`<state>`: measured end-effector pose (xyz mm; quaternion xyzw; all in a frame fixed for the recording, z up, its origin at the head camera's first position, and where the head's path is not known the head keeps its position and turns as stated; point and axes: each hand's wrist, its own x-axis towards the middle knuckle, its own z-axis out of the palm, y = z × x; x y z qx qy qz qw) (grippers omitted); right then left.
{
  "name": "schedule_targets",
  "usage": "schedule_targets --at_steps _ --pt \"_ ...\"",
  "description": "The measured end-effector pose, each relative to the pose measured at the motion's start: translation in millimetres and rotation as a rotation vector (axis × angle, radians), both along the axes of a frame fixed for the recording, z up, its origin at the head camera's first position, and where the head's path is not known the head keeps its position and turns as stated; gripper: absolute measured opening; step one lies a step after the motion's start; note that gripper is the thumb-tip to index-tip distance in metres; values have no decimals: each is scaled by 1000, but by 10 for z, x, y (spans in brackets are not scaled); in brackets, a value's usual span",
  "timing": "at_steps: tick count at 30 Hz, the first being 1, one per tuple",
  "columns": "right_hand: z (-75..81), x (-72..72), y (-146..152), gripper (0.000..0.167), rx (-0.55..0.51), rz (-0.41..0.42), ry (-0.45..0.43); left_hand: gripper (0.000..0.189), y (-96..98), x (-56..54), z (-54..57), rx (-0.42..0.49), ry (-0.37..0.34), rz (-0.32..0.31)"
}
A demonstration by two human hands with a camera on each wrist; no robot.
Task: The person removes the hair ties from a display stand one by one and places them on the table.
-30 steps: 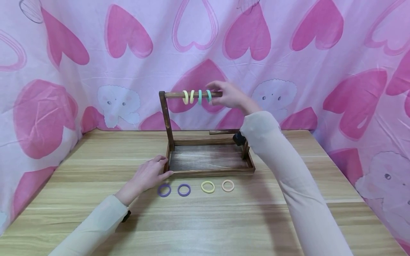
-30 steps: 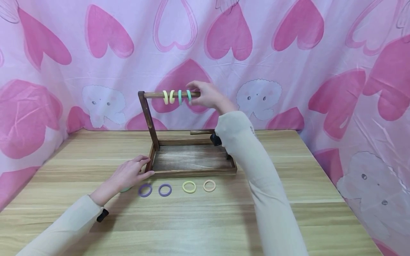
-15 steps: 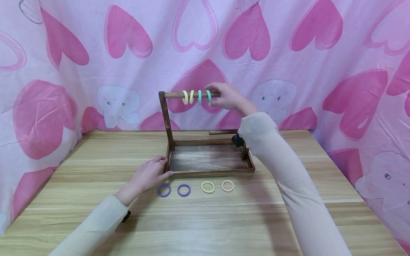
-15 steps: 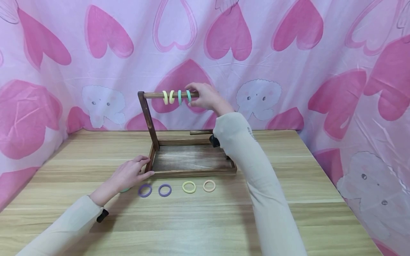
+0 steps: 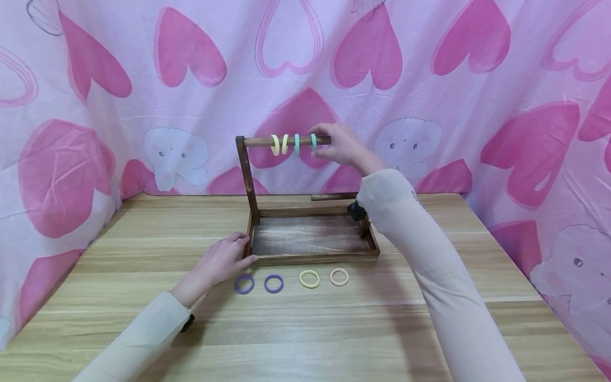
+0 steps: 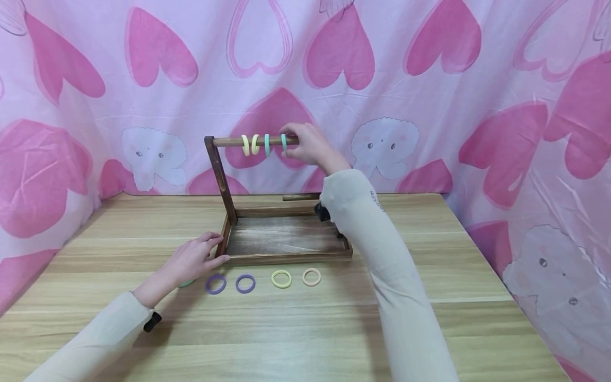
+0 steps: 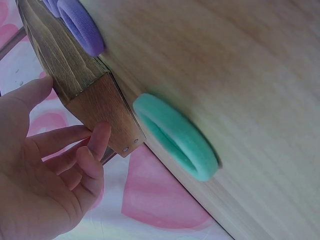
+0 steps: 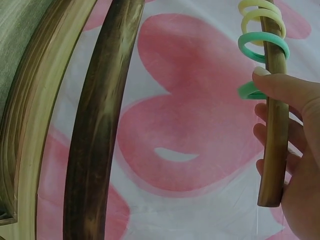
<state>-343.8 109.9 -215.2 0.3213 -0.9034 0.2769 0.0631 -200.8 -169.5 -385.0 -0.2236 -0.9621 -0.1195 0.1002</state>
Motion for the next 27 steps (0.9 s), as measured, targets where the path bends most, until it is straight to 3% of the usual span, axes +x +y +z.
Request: schedule_targets --at_steps 13,22,27 --pt "-52 -2 213 43 -83 -12 -9 53 -1 2 10 -3 1 -1" --pt "-89 -14 321 39 -134 -12 41 53 1 2 14 -7 -4 -2" --pt "-90 1 367 37 -178 -13 7 54 4 6 14 -10 -10 1"
